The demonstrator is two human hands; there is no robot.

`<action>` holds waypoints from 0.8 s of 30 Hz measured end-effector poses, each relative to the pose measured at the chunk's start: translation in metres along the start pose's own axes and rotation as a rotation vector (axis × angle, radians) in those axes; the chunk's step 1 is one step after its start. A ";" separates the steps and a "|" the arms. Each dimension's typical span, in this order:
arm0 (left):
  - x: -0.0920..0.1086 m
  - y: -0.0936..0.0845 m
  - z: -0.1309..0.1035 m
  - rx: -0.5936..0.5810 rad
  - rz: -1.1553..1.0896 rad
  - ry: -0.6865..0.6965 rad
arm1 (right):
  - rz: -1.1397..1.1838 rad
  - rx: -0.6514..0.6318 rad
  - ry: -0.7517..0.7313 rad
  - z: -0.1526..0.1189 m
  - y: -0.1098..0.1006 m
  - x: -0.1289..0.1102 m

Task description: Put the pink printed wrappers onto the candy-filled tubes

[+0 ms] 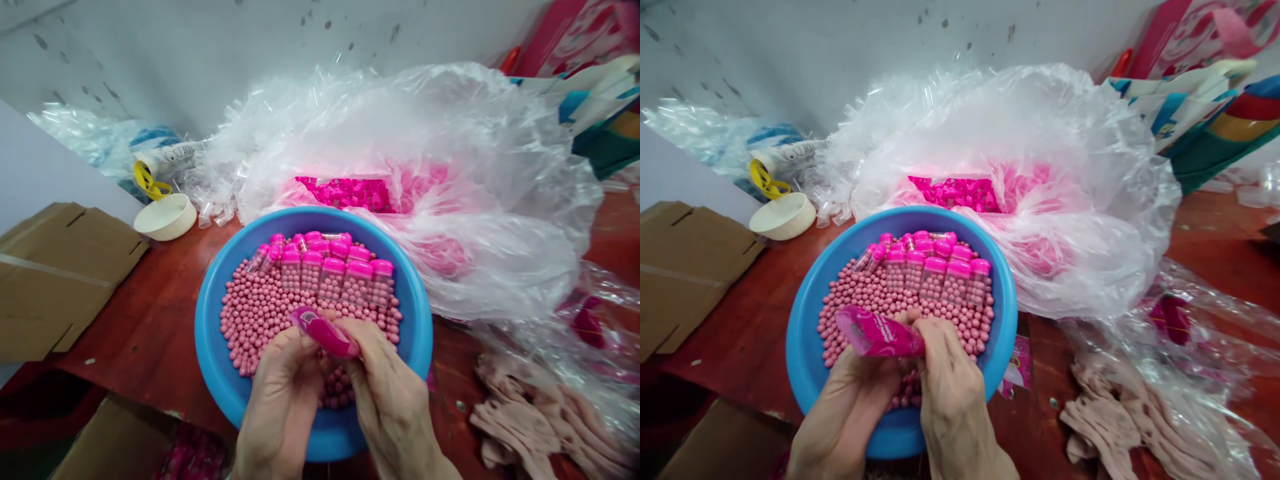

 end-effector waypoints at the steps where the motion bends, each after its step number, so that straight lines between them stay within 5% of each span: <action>1: -0.001 0.000 0.000 -0.011 -0.002 0.000 | -0.027 0.021 -0.013 -0.002 -0.001 -0.002; 13: -0.004 0.003 0.003 -0.008 0.043 -0.009 | -0.177 0.036 -0.016 -0.005 -0.006 -0.011; 24: -0.010 0.000 0.003 0.108 -0.063 -0.031 | 0.176 0.073 0.419 0.000 -0.011 0.021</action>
Point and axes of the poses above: each hand's wrist, its own z-axis towards the middle knuckle, its own y-axis out of the palm, x = y × z, the point moved 8 cm from there along z, towards the middle knuckle, and after that the axes turned 13 degrees about z, right-handed, at the moved point
